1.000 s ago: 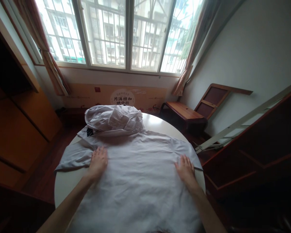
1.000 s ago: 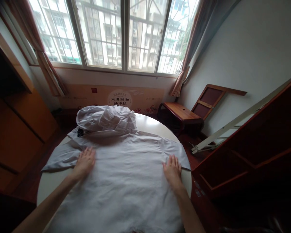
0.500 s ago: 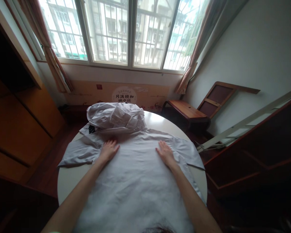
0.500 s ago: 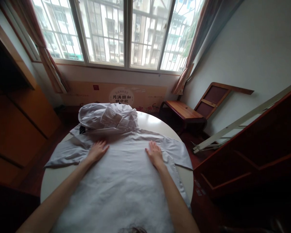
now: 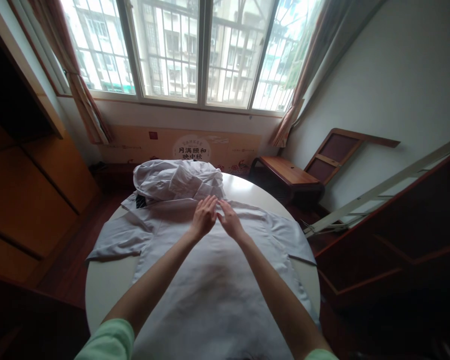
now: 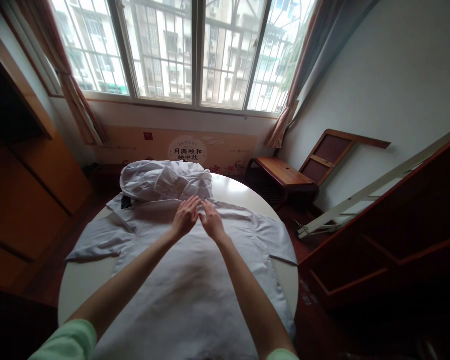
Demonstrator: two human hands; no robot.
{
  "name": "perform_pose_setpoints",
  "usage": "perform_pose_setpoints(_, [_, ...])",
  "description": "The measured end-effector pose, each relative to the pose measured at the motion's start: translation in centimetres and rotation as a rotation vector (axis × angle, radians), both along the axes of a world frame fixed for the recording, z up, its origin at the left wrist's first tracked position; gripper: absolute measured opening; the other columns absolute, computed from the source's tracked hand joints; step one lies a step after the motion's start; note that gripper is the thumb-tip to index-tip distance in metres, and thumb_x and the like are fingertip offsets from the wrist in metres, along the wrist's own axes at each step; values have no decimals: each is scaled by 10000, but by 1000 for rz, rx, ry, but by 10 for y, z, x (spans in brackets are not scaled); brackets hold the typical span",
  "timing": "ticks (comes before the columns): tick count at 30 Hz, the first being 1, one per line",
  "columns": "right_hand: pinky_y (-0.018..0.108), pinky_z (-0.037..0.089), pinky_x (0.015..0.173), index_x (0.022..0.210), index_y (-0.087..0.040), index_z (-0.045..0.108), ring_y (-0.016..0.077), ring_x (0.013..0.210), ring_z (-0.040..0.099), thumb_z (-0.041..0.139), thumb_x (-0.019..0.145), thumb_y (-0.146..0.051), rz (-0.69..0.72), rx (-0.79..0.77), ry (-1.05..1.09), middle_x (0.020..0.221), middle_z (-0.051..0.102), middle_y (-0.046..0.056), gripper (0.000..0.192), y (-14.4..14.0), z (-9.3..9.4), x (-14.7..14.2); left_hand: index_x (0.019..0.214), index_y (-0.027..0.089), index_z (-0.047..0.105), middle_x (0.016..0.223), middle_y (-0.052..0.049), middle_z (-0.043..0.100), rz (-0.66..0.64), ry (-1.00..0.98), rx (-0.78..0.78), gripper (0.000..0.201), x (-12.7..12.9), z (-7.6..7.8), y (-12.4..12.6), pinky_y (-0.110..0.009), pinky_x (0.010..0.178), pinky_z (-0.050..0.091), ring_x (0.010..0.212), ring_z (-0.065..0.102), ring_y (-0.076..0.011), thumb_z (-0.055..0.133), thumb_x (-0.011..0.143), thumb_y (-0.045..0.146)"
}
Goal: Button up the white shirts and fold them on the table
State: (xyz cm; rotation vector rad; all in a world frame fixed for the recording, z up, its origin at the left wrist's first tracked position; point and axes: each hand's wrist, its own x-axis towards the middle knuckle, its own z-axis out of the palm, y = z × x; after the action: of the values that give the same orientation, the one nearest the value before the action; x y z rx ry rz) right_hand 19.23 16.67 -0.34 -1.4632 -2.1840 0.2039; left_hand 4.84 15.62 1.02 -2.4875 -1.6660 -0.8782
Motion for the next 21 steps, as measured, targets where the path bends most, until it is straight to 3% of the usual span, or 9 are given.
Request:
perform_pose_setpoints(2, [343,258,1061,1330,-84,397,191,1292,326,364,860,-157,-8,-69,-22,1378,411,134,477,-3,-13,-20,1349,161,371,1367,-106,442,-65,12,-143,500,9,-20,7,-382,1049,306,1273,386,-194,356,849,182])
perform_pose_setpoints(4, [388,223,1071,1323,-104,417,213,1313,287,341,881,-178,-38,-100,-74,1400,386,117,454,-7,-28,-28,1343,173,381,1368,-96,441,-44,37,-263,481,8,-39,11,-381,1043,317,1268,394,-189,336,867,222])
perform_pose_setpoints(7, [406,201,1075,1333,-176,413,214,1329,256,354,904,-287,-1,-128,-140,1438,333,69,447,-4,-39,-16,1321,205,416,1392,-66,412,-31,87,-305,455,-11,-53,16,-372,1069,277,1295,352,-177,335,879,278])
perform_pose_setpoints(10, [410,195,1074,1343,-210,396,207,1339,233,373,897,-405,-26,-156,-194,1446,318,55,488,10,-37,23,1301,205,449,1399,-52,402,2,127,-298,456,-48,-49,20,-369,1082,258,1304,338,-188,362,869,325])
perform_pose_setpoints(15, [416,207,1067,1339,-156,399,211,1330,252,320,916,-362,-372,-186,-262,1432,339,89,478,28,-39,113,1284,140,468,1364,-47,454,99,97,-236,456,-114,-42,19,-279,1074,281,1273,380,-137,292,875,244])
perform_pose_setpoints(18, [394,222,1066,1329,-146,413,196,1319,278,326,912,-334,-394,-163,-258,1418,362,96,466,29,-42,141,1256,158,499,1349,-48,472,155,99,-187,435,-125,-40,15,-296,1057,315,1252,408,-144,309,870,221])
perform_pose_setpoints(21, [408,227,1064,1326,-132,414,207,1315,289,328,906,-309,-402,-191,-253,1413,366,113,464,26,-34,139,1247,153,505,1352,-70,466,193,104,-185,423,-116,-33,10,-323,1047,325,1254,404,-165,329,865,196])
